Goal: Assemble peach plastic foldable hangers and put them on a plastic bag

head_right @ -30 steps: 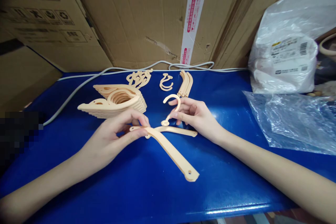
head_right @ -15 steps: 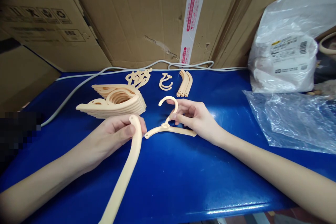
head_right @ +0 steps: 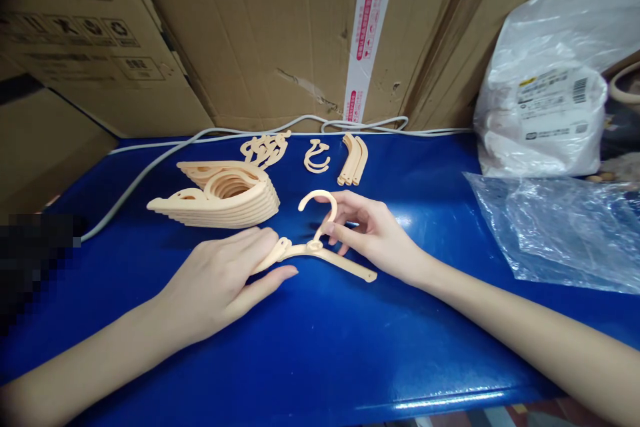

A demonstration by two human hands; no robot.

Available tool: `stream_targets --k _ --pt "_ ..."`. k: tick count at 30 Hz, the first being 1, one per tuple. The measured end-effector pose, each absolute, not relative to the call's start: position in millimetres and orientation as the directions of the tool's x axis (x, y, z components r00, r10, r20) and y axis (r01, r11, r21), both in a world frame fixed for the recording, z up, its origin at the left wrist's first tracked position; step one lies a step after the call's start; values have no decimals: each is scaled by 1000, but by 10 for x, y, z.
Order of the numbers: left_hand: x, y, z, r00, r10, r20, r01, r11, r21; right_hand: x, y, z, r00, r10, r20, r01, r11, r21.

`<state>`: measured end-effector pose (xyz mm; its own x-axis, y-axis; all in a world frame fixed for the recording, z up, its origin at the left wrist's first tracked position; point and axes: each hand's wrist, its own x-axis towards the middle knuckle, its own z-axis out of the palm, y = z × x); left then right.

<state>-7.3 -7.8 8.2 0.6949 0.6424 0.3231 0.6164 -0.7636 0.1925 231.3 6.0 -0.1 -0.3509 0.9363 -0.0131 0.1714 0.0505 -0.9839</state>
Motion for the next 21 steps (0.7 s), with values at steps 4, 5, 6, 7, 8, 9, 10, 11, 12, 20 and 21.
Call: stream_targets --k 4,5,6,7,8,9,10,11,12,20,21 --pt "-35 -75 67 717 641 276 649 -757 74 2303 65 -4 -382 923 -42 107 -1 -994" --pt "-27 -80 66 720 649 245 651 -754 84 2301 65 -1 -384 922 -46 98 -8 -995" --pt "-19 -86 66 724 655 216 650 -753 100 2298 66 3 -383 923 -47 93 -12 -996" --pt "-13 -93 66 727 659 192 649 -751 119 2296 67 8 -379 924 -45 90 -12 -996" --pt "-8 -99 66 727 664 174 650 -747 139 2294 69 12 -373 927 -42 86 -10 -996" --pt "-5 -104 67 724 670 163 650 -742 163 2292 72 15 -370 928 -38 80 -9 -997" --pt "-4 -107 69 717 678 159 652 -734 190 2291 76 16 -368 929 -36 69 -11 -998" --pt "-6 -109 70 708 688 162 655 -725 215 2290 81 15 -366 930 -37 51 -20 -999" --pt "-9 -108 70 700 694 166 654 -717 239 2289 86 12 -364 931 -40 22 -34 -999" --pt "-43 -58 43 733 636 243 577 -769 275 2292 97 -5 -318 946 -64 -159 -120 -980" --pt "-43 -54 39 736 630 249 575 -775 263 2293 93 0 -319 945 -67 -161 -124 -979"
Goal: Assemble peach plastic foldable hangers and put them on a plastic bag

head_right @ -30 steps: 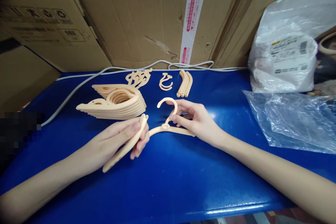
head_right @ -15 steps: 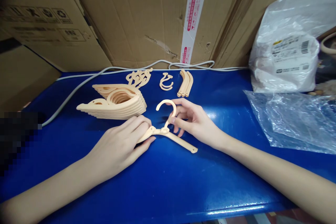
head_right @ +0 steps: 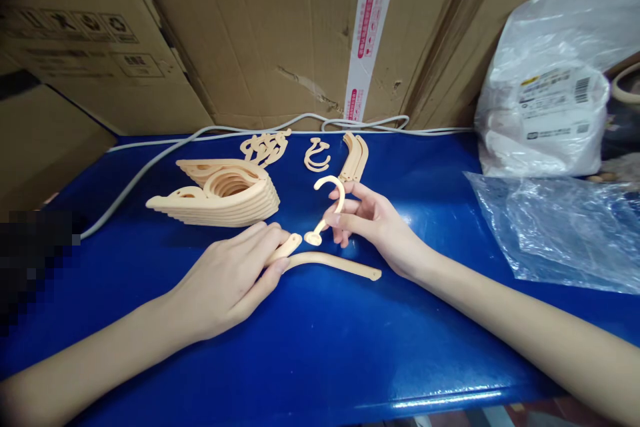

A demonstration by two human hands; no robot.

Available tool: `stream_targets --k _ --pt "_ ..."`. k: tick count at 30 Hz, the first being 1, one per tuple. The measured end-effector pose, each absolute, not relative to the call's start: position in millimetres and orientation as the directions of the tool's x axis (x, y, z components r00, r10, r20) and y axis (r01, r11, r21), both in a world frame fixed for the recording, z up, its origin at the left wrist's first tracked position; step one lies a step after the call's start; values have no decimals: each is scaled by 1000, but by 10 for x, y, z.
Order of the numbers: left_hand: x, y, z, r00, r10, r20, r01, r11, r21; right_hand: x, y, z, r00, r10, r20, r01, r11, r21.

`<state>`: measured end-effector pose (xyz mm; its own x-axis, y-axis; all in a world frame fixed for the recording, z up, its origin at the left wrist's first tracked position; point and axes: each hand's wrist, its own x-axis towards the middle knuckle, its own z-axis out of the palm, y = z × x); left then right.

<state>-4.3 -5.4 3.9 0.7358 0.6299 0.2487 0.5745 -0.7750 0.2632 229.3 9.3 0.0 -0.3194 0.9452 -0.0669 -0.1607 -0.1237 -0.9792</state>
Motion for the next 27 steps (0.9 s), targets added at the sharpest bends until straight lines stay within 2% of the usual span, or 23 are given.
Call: stream_targets --k 16,21,27 --pt "-5 -50 32 767 517 382 462 -856 231 2299 96 -2 -352 933 -76 -144 -134 -981" --pt "-8 -47 17 763 515 390 481 -856 190 2299 92 -3 -364 928 -79 -155 -144 -977" --pt "-9 -44 -8 755 520 399 475 -854 214 2297 84 -1 -375 924 -77 -166 -148 -975"
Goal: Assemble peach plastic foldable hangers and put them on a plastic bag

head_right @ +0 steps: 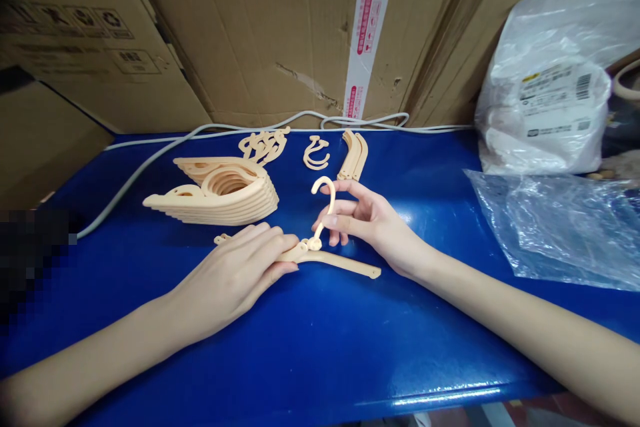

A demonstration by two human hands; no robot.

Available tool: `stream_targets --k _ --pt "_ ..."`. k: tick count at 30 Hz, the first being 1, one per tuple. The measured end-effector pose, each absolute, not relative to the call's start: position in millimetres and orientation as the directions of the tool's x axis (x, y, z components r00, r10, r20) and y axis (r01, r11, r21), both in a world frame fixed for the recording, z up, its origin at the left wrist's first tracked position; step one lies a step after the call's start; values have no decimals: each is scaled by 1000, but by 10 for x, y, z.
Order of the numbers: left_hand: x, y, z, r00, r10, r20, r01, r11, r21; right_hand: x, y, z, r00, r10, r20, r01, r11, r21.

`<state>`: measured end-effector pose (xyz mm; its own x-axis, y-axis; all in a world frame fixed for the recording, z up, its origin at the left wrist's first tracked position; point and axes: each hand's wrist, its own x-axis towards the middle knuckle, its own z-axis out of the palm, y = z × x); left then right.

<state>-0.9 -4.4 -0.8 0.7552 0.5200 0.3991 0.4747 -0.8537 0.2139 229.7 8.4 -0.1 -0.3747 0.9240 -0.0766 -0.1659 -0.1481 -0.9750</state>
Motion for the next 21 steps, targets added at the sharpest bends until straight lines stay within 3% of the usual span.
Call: stream_targets --k 21 --pt "-27 -53 -21 754 429 498 461 -885 64 2266 39 33 -343 933 -107 -74 -141 -987"
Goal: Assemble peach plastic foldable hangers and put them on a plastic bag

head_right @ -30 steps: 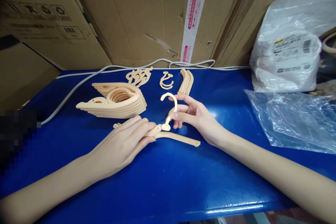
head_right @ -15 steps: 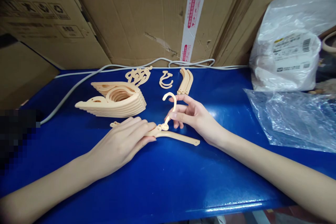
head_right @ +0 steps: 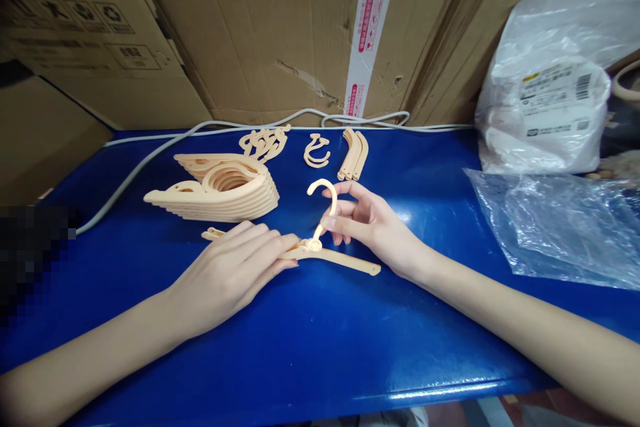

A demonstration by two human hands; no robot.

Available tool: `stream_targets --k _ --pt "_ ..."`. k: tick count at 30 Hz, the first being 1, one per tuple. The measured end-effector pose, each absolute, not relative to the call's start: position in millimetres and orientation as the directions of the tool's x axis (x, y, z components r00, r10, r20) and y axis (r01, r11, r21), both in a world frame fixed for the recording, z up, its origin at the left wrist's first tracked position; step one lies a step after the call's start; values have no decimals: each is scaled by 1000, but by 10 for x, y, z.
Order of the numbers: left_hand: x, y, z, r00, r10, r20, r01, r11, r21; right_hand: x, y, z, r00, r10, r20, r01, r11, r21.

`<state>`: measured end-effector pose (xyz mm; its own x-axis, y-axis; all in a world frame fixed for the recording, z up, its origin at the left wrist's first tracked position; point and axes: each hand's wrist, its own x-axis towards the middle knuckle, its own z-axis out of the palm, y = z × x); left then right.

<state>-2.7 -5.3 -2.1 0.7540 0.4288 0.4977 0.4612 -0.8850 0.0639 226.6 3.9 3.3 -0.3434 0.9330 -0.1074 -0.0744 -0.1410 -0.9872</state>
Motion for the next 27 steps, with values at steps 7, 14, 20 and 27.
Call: stream_targets --k 7,14,20,27 --pt "-27 -63 -12 746 420 517 466 -883 44 2248 27 30 -330 935 -134 -87 -172 -981" --pt "-29 -55 -34 752 436 495 488 -872 28 2240 18 47 -312 943 -117 -82 -149 -985" --pt "-31 -48 -32 772 412 484 496 -867 -53 2246 0 52 -301 952 -52 -43 -68 -997" --pt "-34 -51 -33 792 394 466 495 -862 -113 2241 -16 58 -319 948 1 10 4 -1000"
